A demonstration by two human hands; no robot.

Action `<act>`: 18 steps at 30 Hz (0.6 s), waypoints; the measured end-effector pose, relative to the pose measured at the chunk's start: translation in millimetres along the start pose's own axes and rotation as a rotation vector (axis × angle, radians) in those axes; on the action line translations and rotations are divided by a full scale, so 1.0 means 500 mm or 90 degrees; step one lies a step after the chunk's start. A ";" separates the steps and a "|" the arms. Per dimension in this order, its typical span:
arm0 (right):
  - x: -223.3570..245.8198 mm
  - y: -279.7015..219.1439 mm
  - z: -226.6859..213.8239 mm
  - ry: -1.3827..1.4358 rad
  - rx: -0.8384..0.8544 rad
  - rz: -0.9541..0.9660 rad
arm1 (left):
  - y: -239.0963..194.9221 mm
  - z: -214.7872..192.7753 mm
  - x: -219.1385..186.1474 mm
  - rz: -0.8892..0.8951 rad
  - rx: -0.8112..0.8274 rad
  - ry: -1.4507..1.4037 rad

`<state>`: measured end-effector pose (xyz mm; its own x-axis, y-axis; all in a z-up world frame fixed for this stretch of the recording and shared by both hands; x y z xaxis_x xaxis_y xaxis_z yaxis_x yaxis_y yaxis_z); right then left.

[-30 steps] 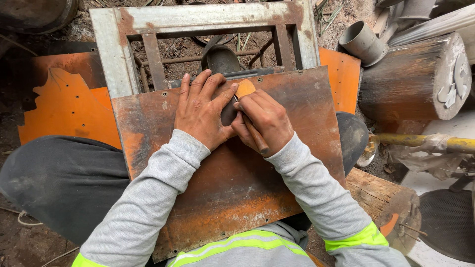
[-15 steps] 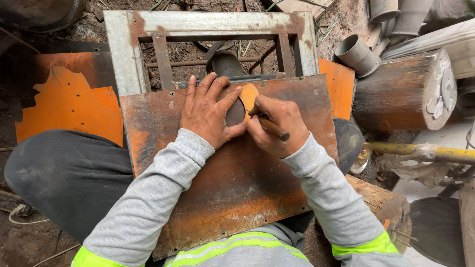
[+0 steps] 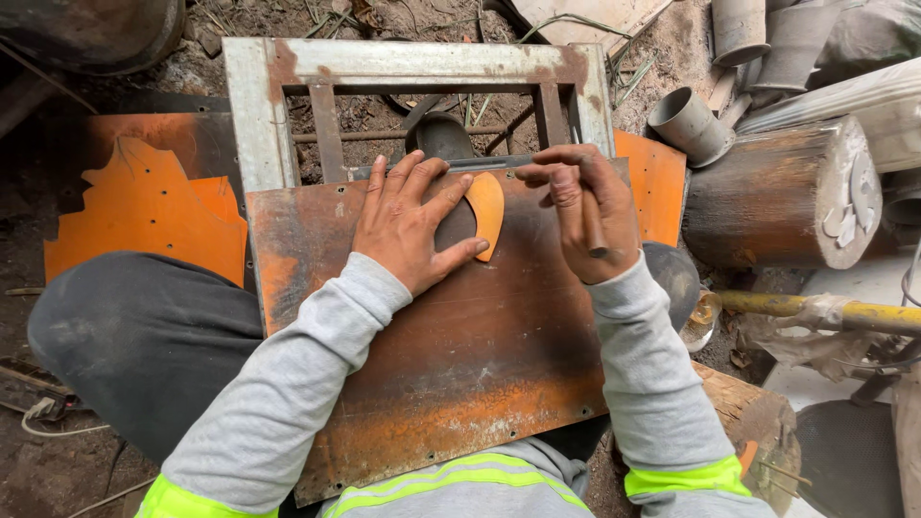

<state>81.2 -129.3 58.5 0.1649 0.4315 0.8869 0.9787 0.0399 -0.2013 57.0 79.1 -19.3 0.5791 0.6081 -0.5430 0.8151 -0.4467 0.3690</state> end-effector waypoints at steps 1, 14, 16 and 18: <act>-0.001 0.007 0.004 -0.063 -0.004 -0.080 | 0.002 -0.010 0.004 0.003 -0.029 -0.025; -0.056 0.062 0.049 -0.323 0.018 -0.260 | 0.009 -0.105 0.008 0.075 -0.103 -0.021; -0.057 0.065 0.049 -0.330 0.020 -0.256 | 0.028 -0.099 0.014 0.108 -0.078 -0.042; -0.058 0.065 0.048 -0.336 0.025 -0.246 | 0.043 -0.084 0.010 0.149 -0.040 -0.074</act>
<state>105.3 -119.0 16.3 -0.2903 0.7636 0.5767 0.9485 0.3096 0.0676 78.2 100.1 17.3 0.7488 0.4124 -0.5189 0.6610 -0.5229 0.5382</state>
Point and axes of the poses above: each hand's wrist, its own y-axis towards the middle knuckle, its own z-axis out of the palm, x = y × z, the point moved 3 cm from there along y, towards the middle knuckle, and after that the axes turned 14 degrees about z, right-handed, at the moved point
